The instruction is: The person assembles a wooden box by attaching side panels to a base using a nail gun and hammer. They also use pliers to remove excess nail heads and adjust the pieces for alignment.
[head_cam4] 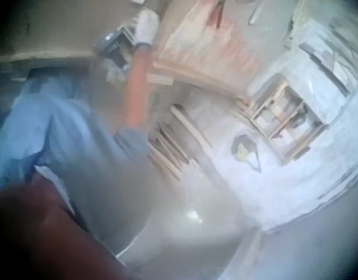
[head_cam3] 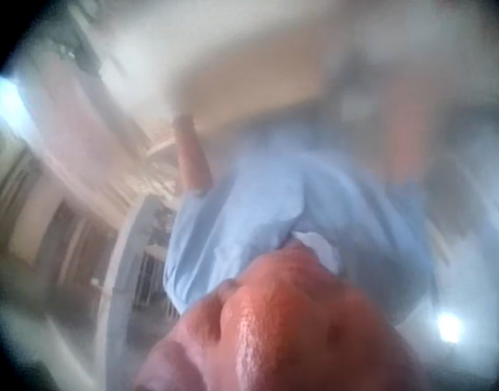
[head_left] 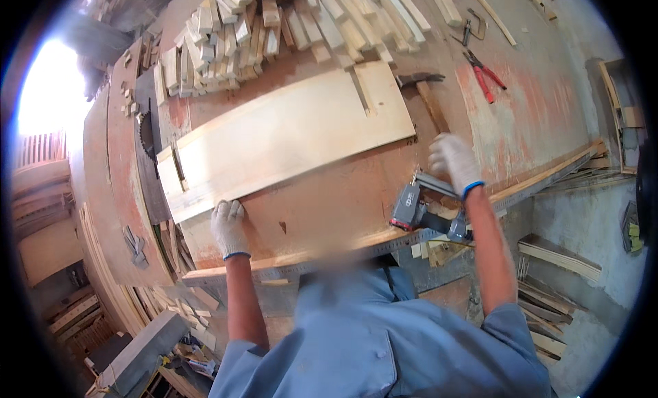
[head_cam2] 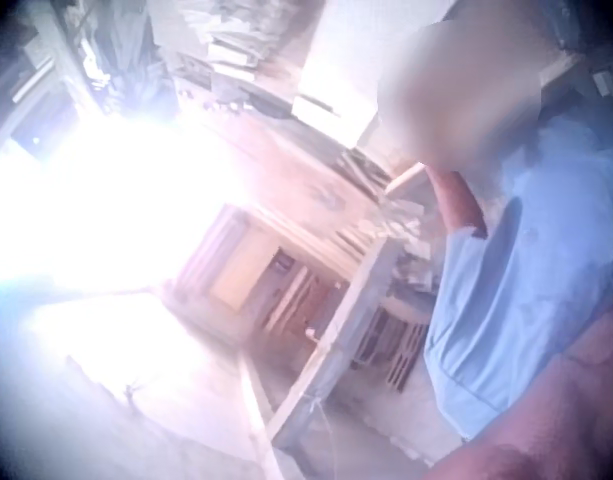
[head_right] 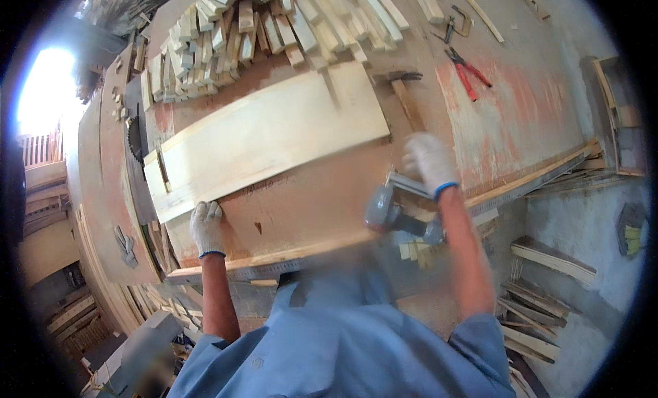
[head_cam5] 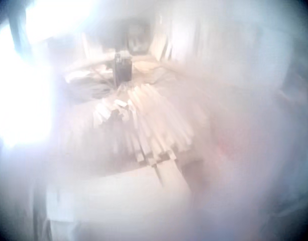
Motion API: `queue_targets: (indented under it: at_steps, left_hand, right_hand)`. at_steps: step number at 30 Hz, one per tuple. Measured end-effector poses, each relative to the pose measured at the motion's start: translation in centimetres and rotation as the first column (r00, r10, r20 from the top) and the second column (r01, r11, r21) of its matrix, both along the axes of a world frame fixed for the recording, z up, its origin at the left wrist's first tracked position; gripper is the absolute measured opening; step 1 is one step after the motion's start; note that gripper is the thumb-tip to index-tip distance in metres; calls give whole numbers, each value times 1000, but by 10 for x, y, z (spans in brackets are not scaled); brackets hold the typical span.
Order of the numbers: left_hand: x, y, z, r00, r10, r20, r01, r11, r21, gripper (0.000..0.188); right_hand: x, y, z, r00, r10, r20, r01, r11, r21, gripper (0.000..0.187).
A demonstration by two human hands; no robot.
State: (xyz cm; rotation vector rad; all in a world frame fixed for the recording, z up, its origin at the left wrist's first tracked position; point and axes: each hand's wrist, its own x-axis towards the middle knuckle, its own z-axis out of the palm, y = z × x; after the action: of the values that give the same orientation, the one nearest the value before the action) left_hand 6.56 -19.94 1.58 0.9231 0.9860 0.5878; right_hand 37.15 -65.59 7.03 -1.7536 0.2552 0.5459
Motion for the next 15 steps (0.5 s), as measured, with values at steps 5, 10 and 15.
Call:
queue_targets:
  at_steps: [5, 10, 15]
  left_hand:
    - [18, 44, -14, 971, -223, 83, 210, 967, 143, 20]
    - [45, 45, 8, 851, -96, -516, 297, 899, 322, 18]
    - [101, -12, 19, 745, -64, -664, 643, 336, 688, 33]
  right_hand:
    - [9, 69, -65, 997, -6, -74, 4, 1000, -17, 25]
    - [41, 38, -146, 773, 566, 287, -352, 759, -547, 23]
    - [87, 68, -13, 859, 399, 320, -83, 727, -682, 33]
